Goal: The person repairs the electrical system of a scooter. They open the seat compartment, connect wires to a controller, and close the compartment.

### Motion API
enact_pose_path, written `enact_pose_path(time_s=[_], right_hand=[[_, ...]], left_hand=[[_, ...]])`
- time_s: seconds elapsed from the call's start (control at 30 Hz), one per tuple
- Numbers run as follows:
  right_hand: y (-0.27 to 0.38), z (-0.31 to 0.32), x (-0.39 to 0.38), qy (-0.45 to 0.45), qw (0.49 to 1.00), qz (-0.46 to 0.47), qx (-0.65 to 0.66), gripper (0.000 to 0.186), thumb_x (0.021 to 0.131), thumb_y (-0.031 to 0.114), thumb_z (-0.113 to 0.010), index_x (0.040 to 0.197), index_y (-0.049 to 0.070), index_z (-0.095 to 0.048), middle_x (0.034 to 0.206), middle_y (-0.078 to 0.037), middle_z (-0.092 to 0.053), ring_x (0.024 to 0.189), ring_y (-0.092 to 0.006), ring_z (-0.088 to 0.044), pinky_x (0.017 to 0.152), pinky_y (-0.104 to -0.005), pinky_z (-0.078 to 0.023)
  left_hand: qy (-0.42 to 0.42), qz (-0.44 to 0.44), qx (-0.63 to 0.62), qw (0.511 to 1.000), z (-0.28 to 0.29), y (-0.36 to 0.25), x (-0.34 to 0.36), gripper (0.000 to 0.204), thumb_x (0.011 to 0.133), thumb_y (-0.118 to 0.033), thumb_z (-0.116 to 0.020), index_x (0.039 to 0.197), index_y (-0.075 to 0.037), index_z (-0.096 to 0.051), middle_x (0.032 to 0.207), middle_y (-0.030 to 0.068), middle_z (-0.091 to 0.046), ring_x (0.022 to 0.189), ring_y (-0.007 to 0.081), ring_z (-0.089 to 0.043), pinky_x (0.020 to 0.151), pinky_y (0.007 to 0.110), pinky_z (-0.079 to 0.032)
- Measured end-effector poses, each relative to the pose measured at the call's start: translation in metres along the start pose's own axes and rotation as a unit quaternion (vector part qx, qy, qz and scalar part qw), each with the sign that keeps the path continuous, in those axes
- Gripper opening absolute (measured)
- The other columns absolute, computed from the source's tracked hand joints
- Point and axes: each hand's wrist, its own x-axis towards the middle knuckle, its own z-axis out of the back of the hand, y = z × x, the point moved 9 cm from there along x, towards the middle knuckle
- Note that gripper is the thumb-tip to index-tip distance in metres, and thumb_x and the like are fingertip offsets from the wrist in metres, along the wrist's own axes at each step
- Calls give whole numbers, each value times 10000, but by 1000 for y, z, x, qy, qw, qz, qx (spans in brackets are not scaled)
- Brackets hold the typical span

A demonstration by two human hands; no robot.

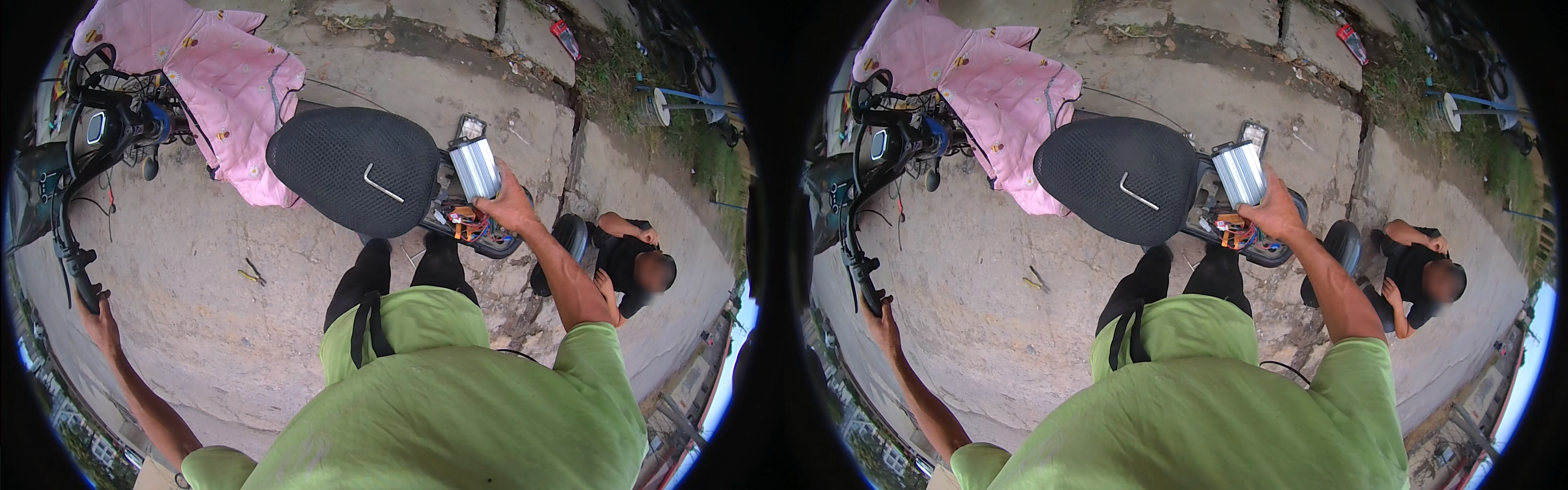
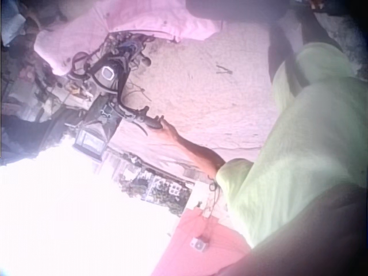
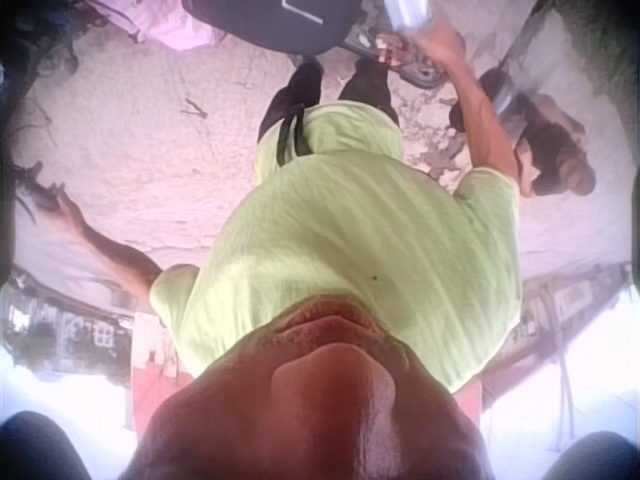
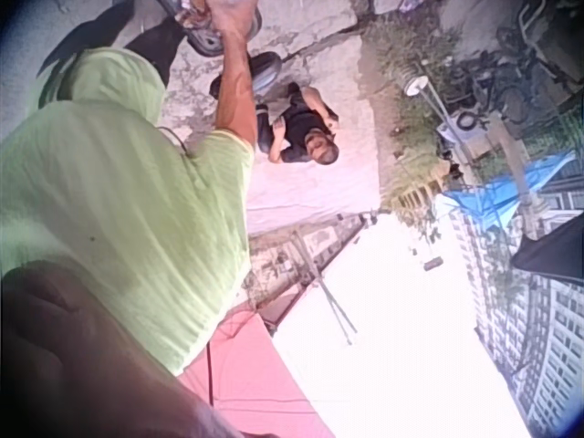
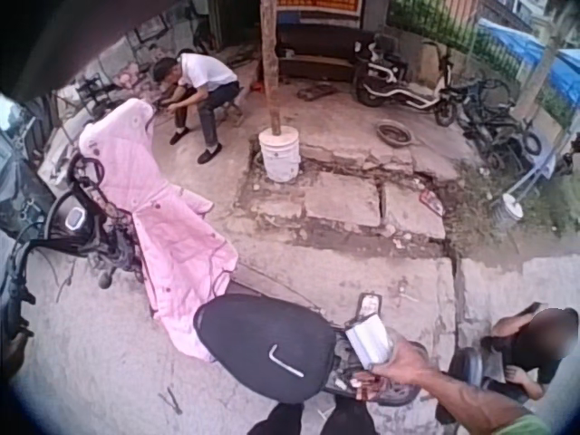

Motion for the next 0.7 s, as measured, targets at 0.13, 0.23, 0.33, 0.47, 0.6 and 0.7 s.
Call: enact_pose_path(time_s=[0.13,0.23,0.33,0.47,0.6,0.7], right_hand=[[0,-9,-13,10,994,-34,-102,1102,705,377,-852,1571,-14,-294,1335,-329,-550,1238,-477,-588,1036,-508,-511],[10,-10,-26,6,989,-60,-134,1114,696,404,-866,1564,-14,-304,1288,-314,-565,1208,-472,-600,999,-521,-532],[5,-14,-33,-12,984,-48,-169,1121,694,425,-874,1561,-10,-312,1259,-310,-565,1181,-482,-609,974,-529,-544],[-1,-23,-40,-5,982,-50,-181,1147,690,439,-880,1575,-4,-299,1250,-308,-564,1169,-486,-608,969,-527,-545],[-3,-23,-47,-13,983,-74,-166,1152,683,442,-885,1578,4,-307,1242,-309,-564,1172,-475,-605,965,-524,-541],[-5,-18,-51,-39,985,-80,-147,1122,680,420,-885,1564,2,-336,1255,-320,-563,1158,-464,-612,985,-510,-530]], left_hand=[[3,1,-17,1000,3,13,4,621,992,-46,-567,1578,-33,-361,1242,147,-679,1051,237,-724,954,361,-552],[6,-1,-23,1000,3,15,6,607,993,-44,-564,1567,-28,-369,1241,147,-678,1054,237,-722,961,357,-547],[4,-5,-35,999,0,13,5,588,991,-45,-559,1552,-22,-385,1233,148,-680,1053,240,-722,969,359,-540],[-3,-23,5,1000,0,-11,1,572,989,-61,-556,1538,-15,-403,1219,151,-688,1057,245,-722,983,377,-533],[-5,-32,-4,999,0,-4,-1,553,989,-75,-558,1521,-9,-422,1218,149,-695,1065,242,-722,990,382,-528],[-6,-30,-16,999,-4,-1,-3,541,993,-85,-570,1510,-7,-434,1232,146,-697,1073,239,-720,997,380,-524]])
